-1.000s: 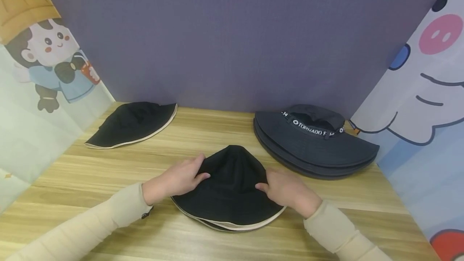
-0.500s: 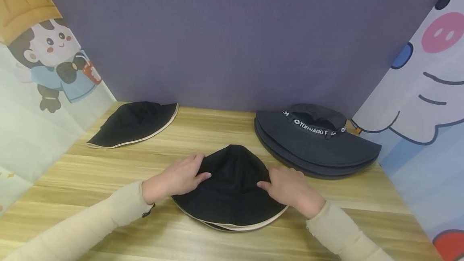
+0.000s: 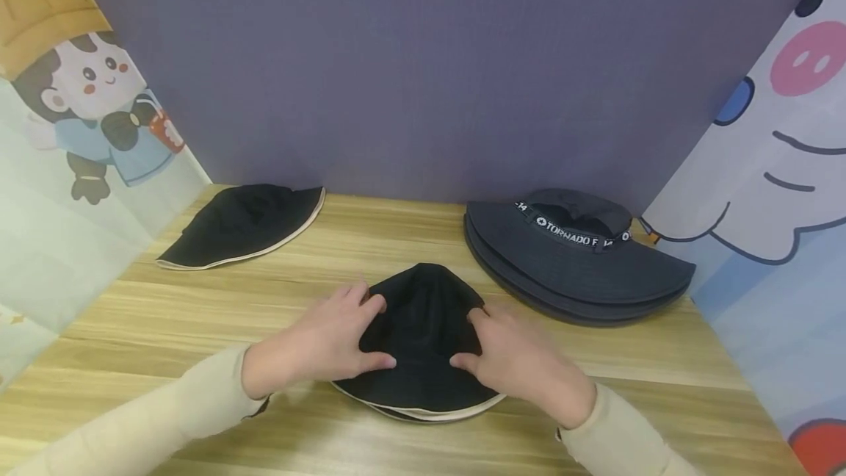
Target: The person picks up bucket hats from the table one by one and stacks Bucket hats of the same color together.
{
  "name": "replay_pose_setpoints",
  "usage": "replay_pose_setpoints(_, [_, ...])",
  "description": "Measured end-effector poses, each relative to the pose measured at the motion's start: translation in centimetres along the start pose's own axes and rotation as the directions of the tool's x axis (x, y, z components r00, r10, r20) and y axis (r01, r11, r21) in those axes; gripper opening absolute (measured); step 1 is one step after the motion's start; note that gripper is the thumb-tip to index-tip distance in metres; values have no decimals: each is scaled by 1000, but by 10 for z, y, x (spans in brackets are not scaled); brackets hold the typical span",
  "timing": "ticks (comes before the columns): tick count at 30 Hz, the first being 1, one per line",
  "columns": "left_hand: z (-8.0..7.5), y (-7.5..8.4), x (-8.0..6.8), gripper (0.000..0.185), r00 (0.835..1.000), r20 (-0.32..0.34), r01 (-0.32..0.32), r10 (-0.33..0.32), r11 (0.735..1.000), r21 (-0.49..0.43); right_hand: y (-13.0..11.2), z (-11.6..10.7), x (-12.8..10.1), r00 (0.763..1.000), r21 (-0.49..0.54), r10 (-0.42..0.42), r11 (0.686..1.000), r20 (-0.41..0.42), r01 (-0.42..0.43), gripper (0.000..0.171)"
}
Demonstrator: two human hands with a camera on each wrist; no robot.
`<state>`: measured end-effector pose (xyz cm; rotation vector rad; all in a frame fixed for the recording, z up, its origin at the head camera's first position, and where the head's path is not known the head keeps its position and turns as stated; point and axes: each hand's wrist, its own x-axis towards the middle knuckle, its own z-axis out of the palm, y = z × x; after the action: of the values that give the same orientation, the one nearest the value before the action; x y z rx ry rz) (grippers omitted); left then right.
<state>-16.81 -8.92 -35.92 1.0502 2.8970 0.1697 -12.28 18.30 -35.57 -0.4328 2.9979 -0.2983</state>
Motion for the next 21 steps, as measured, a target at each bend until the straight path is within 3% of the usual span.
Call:
replay_pose_setpoints(3, [2, 5, -2, 85, 996, 92, -1, 0, 1000, 7, -2, 4, 1, 997, -21, -2, 1000, 81, 4, 83])
replay_pose_setpoints(6, [7, 5, -2, 88, 991, 131, 0, -3, 1000, 22, -4, 10, 2, 994, -81, -34, 996, 108, 43, 87])
replay_pose_setpoints(11, [13, 2, 4, 91, 985, 169, 15, -21, 999, 35, -5, 17, 3, 994, -123, -81, 988, 79, 90, 84])
replay_pose_setpoints(21, [15, -3, 18, 91, 983, 177, 40, -50, 998, 56, -5, 20, 16, 997, -137, -64, 988, 52, 71, 83])
